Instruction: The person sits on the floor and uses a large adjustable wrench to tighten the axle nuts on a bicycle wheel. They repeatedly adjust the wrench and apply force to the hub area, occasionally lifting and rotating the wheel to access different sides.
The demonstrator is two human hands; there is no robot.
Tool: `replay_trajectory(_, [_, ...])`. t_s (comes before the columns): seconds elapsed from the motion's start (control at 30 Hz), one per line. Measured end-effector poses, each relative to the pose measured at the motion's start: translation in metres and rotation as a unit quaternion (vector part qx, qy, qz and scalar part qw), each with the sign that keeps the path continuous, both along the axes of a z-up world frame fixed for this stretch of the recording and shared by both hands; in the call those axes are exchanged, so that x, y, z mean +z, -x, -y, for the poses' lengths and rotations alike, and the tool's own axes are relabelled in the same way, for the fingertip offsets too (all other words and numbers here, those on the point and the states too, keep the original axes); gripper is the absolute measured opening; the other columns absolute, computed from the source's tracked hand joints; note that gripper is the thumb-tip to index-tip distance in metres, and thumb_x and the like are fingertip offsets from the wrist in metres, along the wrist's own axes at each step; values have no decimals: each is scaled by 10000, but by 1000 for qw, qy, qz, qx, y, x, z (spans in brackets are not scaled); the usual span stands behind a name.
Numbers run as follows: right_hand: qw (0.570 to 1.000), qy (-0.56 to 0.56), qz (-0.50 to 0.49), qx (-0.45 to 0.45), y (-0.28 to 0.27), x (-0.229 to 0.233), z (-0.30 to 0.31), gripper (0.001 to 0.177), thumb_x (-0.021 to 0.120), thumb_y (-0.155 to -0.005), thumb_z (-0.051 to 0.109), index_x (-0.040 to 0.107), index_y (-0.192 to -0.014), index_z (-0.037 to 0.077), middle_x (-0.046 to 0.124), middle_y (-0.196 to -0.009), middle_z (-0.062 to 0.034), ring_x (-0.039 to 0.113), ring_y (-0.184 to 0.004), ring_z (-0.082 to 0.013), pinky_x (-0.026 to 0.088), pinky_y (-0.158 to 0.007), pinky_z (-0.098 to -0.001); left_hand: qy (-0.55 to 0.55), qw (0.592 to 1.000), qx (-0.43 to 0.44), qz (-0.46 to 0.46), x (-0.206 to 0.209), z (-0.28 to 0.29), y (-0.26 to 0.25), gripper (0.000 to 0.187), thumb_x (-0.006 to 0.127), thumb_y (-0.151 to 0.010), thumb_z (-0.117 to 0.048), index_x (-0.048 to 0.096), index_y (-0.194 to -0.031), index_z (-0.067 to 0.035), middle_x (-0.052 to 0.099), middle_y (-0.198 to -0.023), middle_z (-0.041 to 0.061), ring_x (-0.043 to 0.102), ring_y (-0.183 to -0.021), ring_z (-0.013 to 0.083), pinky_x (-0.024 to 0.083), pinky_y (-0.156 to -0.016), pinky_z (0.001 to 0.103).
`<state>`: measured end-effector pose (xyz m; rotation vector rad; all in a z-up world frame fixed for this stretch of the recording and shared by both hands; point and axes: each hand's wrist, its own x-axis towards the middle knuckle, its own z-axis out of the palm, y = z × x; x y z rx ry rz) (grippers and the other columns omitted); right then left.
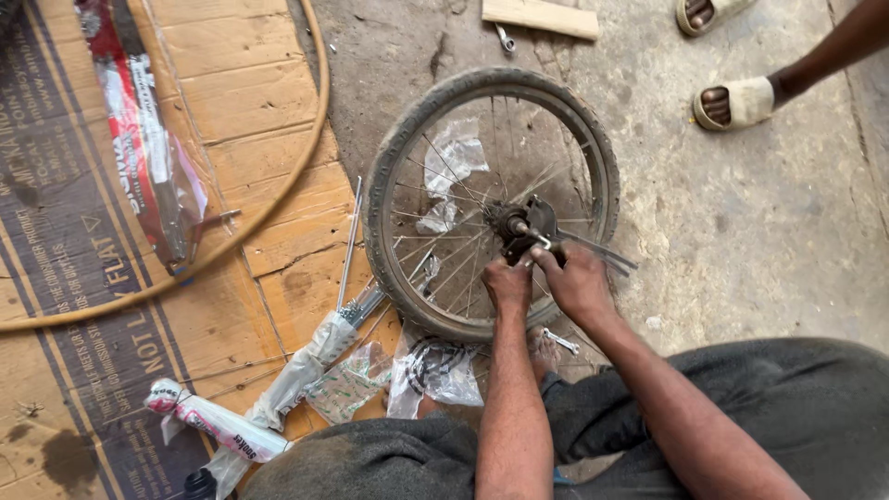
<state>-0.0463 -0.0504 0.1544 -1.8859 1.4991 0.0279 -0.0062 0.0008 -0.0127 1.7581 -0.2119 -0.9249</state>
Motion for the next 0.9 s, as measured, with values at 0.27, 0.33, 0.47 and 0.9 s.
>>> replay_trajectory(0.27, [922,131,-108,349,-12,18,20,413,616,-1009,301,597,-1294,2,652,-1024,-115,635,-887,-234,584,-794,-410,11,1000,20,15,-1,3,-3,284,806,-885,-289,710,-731,-70,683,-640,45,584,-511,123,488,-494,347])
replay_trajectory(0.33, [976,25,3,215,-15,16,30,375,613,-985,271,624,-1270,27,695,-1077,-94,637,-895,-203,580,-776,-435,-4,1000,10,-20,9,4,-8,334,818,-875,-341,680,-733,-71,674,-640,45,539,-477,150,455,-465,352])
replay_trajectory(0.47, [963,-163,133,-167,-3,-11,61,303,532,-1061,256,634,-1234,30,634,-889,-124,598,-669,-220,581,-619,-437,-37,998,-6,-49,32,1,-13,357,854,-833,-348,692,-714,-54,678,-646,60,533,-480,135,420,-471,351])
replay_trajectory(0.9, [872,292,-167,356,31,-6,50,456,652,-930,475,672,-1059,38,630,-930,-136,588,-811,-239,521,-697,-383,-32,999,-30,17,25,0,-17,405,859,-765,-349,771,-959,-5,759,-902,220,737,-825,372,548,-757,473])
